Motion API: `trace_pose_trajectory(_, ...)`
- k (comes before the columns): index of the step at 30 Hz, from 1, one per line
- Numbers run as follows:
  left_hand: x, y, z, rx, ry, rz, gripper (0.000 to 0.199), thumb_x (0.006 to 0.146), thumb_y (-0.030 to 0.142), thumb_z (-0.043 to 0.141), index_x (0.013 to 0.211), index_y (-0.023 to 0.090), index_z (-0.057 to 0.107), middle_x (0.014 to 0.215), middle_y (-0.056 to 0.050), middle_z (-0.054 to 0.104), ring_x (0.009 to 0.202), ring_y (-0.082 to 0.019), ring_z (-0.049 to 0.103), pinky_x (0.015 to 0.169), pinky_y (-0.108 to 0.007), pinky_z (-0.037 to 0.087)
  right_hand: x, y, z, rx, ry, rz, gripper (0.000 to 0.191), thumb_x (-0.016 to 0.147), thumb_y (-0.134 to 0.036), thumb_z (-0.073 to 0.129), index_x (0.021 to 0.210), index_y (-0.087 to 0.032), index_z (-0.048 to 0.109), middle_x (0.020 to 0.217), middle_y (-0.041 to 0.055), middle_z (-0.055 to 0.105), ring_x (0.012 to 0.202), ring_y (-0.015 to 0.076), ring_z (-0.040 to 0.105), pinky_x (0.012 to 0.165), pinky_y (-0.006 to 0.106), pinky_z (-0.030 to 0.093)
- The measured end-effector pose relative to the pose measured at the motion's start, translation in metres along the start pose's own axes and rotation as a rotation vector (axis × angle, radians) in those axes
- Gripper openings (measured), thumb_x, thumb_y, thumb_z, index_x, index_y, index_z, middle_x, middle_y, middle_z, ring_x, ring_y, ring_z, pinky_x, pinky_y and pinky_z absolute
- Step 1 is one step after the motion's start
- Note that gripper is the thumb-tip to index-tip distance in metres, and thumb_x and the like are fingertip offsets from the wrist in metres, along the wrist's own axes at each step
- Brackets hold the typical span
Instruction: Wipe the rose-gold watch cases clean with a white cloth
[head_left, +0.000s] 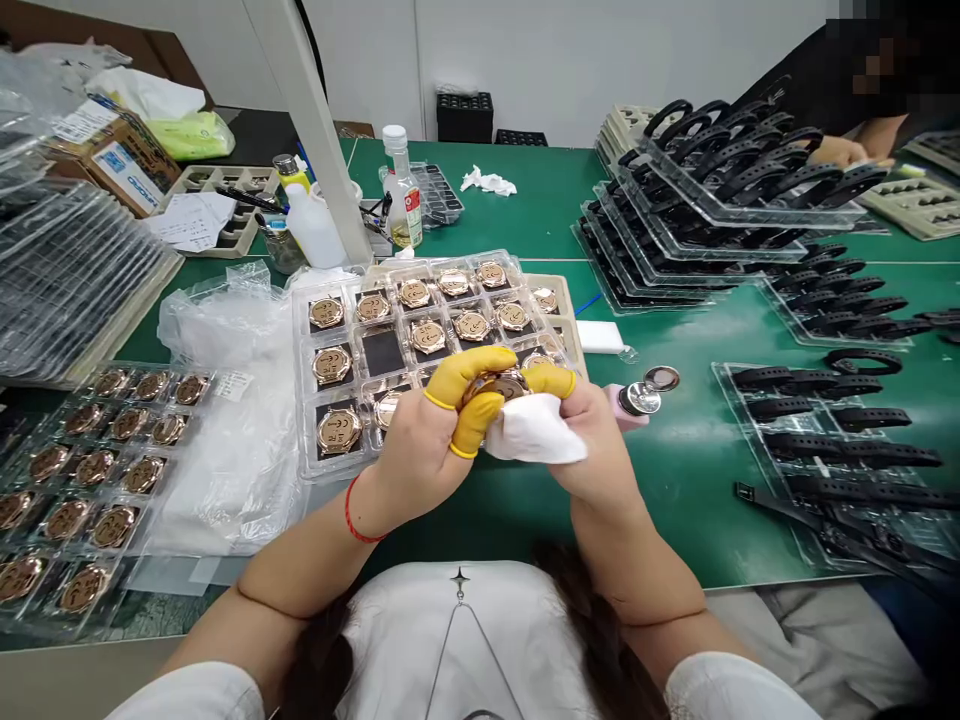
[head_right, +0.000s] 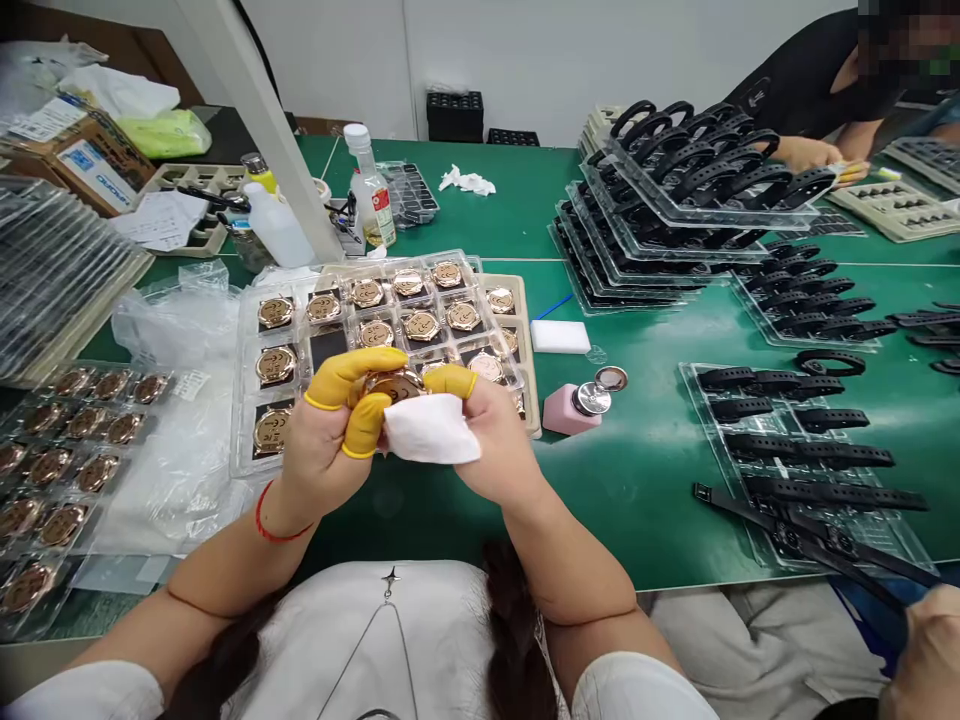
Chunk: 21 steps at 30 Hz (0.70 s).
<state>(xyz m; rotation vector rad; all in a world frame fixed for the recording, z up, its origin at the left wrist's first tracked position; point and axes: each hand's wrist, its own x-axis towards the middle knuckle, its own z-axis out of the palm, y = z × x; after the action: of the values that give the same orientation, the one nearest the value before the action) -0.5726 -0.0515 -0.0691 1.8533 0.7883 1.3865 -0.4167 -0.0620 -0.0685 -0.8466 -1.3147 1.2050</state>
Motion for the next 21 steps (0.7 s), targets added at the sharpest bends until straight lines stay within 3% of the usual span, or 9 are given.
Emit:
trace_pose_trajectory(1,0.0,0.001,0.0,-0.033,-0.025,-0.013,0.024,0.097,0.031,0.049,0.12,0.023,0.055,0.086,-0.002,0.063,0.061,-0.01,0.058,0.055,-0.02,0.05,0.0,0.001,0.0,-0.018,-0.012,-0.043,0.005,0.078,-0.029,0.075,0.079,-0.025,0.072,0.072,-0.0028,0.066,0.066,0.0132,0.061,0.061,0.023,0.05)
trace_pose_trajectory(4,0.003,0.003,0.004,-0.296,-0.062,-0.152,0.022,0.099,0.033,0.046,0.117,0.024,0.055,0.067,0.003,0.056,0.045,-0.006,0.049,0.044,-0.017,0.043,0.001,0.004,-0.001,-0.025,-0.03,-0.133,0.011,0.085,-0.033,0.068,0.08,-0.025,0.073,0.074,-0.0011,0.068,0.065,0.0145,0.062,0.061,0.025,0.051)
trace_pose_trajectory(7,0.005,0.001,0.01,-0.493,0.038,-0.241,0.021,0.099,0.037,0.046,0.113,0.024,0.055,0.058,0.006,0.047,0.036,-0.004,0.037,0.036,-0.014,0.036,0.001,0.006,0.003,-0.015,-0.064,-0.089,0.015,0.076,-0.035,0.076,0.087,-0.025,0.072,0.081,0.0004,0.07,0.072,0.0174,0.064,0.067,0.028,0.054)
trace_pose_trajectory(9,0.004,-0.004,0.015,-0.471,0.164,-0.21,0.022,0.098,0.039,0.049,0.112,0.024,0.055,0.065,0.004,0.053,0.043,-0.005,0.045,0.043,-0.015,0.043,0.001,0.008,0.008,0.023,-0.049,-0.028,0.028,0.07,-0.038,0.081,0.092,-0.025,0.07,0.085,0.0011,0.071,0.076,0.0189,0.065,0.072,0.031,0.056)
trace_pose_trajectory(11,0.003,-0.008,0.017,-0.344,0.247,-0.111,0.024,0.096,0.039,0.052,0.113,0.023,0.056,0.083,-0.001,0.061,0.062,-0.009,0.059,0.059,-0.019,0.052,0.002,0.01,0.011,0.039,-0.021,-0.015,0.036,0.066,-0.039,0.083,0.096,-0.025,0.069,0.086,0.0012,0.071,0.077,0.0192,0.066,0.075,0.032,0.056)
trace_pose_trajectory(14,0.002,-0.012,0.012,-0.123,0.214,0.032,0.025,0.095,0.035,0.055,0.115,0.022,0.058,0.103,-0.005,0.064,0.085,-0.014,0.064,0.074,-0.023,0.055,0.004,0.009,0.01,-0.051,-0.007,-0.121,0.028,0.069,-0.034,0.082,0.094,-0.025,0.071,0.085,0.0009,0.071,0.078,0.019,0.065,0.075,0.031,0.055)
trace_pose_trajectory(18,0.004,-0.008,0.002,-0.017,0.169,0.103,0.026,0.091,0.029,0.061,0.116,0.023,0.06,0.102,-0.004,0.067,0.083,-0.013,0.065,0.076,-0.023,0.055,0.005,0.008,0.004,-0.139,-0.002,-0.23,0.011,0.076,-0.028,0.077,0.086,-0.025,0.073,0.075,-0.0008,0.067,0.069,0.0169,0.062,0.066,0.028,0.053)
trace_pose_trajectory(21,0.007,-0.001,0.0,-0.192,0.154,-0.032,0.024,0.091,0.03,0.063,0.114,0.024,0.061,0.085,0.001,0.067,0.069,-0.009,0.064,0.067,-0.019,0.054,0.005,0.007,0.0,-0.2,-0.011,-0.284,0.008,0.078,-0.027,0.075,0.085,-0.025,0.073,0.072,-0.0016,0.064,0.065,0.0158,0.06,0.062,0.027,0.051)
